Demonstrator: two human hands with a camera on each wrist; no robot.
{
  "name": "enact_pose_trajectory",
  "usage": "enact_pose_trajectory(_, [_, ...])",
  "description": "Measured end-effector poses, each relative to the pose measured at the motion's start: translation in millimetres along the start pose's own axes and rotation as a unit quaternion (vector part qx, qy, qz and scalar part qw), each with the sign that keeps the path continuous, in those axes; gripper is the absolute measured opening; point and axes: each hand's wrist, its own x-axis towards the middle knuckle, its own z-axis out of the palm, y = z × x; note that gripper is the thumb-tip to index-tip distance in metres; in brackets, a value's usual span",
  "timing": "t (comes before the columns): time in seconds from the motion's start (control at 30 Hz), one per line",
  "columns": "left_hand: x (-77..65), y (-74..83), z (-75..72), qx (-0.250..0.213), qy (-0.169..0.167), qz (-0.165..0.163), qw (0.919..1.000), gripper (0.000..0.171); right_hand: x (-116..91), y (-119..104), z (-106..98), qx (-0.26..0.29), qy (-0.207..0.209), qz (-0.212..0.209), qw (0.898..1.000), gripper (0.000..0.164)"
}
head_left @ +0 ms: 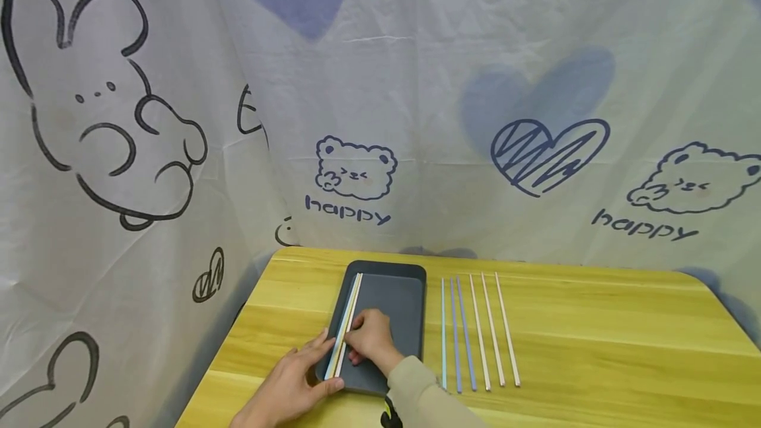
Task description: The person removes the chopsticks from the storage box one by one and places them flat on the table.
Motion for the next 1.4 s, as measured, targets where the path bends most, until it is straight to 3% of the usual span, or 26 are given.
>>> enact_pose_trajectory(0.47, [0.4, 1.3, 0.6, 0.011, 0.002, -0.002, 0.9999, 0.079, -5, -2, 4, -0.129, 0.058, -0.051, 0.989, 0.033])
enact_pose_trajectory(0.63, [0.5, 1.7, 0.4, 0.009, -0.003, -0.008, 0.9999, 0.08, -6, -3, 6, -0.163, 0.065, -0.043, 0.983, 0.042])
enact_pose_trajectory(0.83, [-0.1, 2.1, -0.8, 0.009, -0.007, -0.01, 0.9999, 0.081, -6, -3, 1, -0.127, 0.044, -0.02, 0.991, 0.037])
enact_pose_trajectory(1.1, [-0.4, 0.9, -0.8, 0.01, -0.001, -0.007, 0.9999, 0.08, -4, -4, -9, -0.073, 0.01, 0.048, 0.996, 0.034])
enact_pose_trajectory(1.4, [0.3, -0.2, -0.5, 0.002, -0.009, -0.008, 0.9999, 0.081, -8, -10, -17, -0.031, 0.006, 0.064, 0.997, 0.02])
